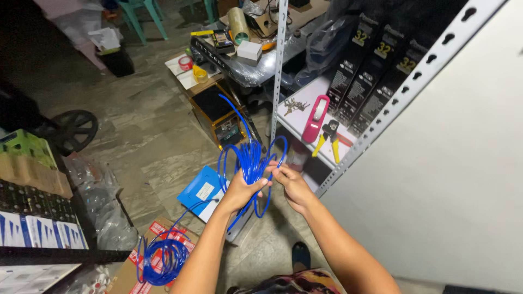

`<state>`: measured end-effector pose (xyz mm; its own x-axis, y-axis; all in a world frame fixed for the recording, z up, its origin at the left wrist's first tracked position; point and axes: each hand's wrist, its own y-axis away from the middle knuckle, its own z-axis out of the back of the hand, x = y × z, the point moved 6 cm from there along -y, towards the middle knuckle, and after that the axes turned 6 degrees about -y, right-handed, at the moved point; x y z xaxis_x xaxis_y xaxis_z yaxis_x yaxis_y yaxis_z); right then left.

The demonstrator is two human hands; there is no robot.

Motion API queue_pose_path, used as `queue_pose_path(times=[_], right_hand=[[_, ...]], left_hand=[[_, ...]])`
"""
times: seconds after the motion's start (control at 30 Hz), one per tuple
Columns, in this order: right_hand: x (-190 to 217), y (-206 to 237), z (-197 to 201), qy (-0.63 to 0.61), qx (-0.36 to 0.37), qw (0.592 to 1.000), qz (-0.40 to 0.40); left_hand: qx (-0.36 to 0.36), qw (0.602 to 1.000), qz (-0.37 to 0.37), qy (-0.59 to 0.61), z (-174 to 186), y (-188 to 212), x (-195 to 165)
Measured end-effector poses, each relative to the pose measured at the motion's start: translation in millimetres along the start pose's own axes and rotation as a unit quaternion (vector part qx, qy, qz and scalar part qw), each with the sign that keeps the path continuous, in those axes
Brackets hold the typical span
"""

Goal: The person coils a long blue cable into loops, holding the growing coil in one hand while pulling the cable with the other. They briefly use a yellow-handled cutting tool to trim the cable, then resume coiling and gather the finished coil together.

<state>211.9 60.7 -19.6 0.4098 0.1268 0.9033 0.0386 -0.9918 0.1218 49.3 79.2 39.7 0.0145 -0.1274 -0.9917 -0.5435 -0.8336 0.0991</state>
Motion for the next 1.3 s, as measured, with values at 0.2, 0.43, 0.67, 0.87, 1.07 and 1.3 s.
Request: queue_pose_path(times=[0.2, 0.43, 0.67, 0.87, 1.07, 1.3], right_hand=[[-11, -66, 107, 0.117, -0.037, 0.986, -0.116], [21, -95, 188, 0.654, -0.295, 0.683, -0.137], [14, -89, 188, 0.510, -0.449, 0.680, -0.275], [20, -93, 205, 0.519, -0.461, 0.666, -0.272], [10, -112, 204, 0.048, -0.327, 0.943, -0.027], [43, -30, 114, -0.326, -0.036, 0.944, 0.045]], left_hand=[[-0.132, 0.976, 0.026, -0.169, 0, -35, 11], [-0.215, 0.929, 0.032, -0.299, -1, -35, -20], [-0.248, 0.915, 0.008, -0.320, -11, -17, -47], [-0.257, 0.906, 0.018, -0.336, -14, -4, -57], [-0.242, 0.891, 0.009, -0.383, -16, -6, -54], [-0.195, 0.893, -0.019, -0.405, -18, -8, -53]])
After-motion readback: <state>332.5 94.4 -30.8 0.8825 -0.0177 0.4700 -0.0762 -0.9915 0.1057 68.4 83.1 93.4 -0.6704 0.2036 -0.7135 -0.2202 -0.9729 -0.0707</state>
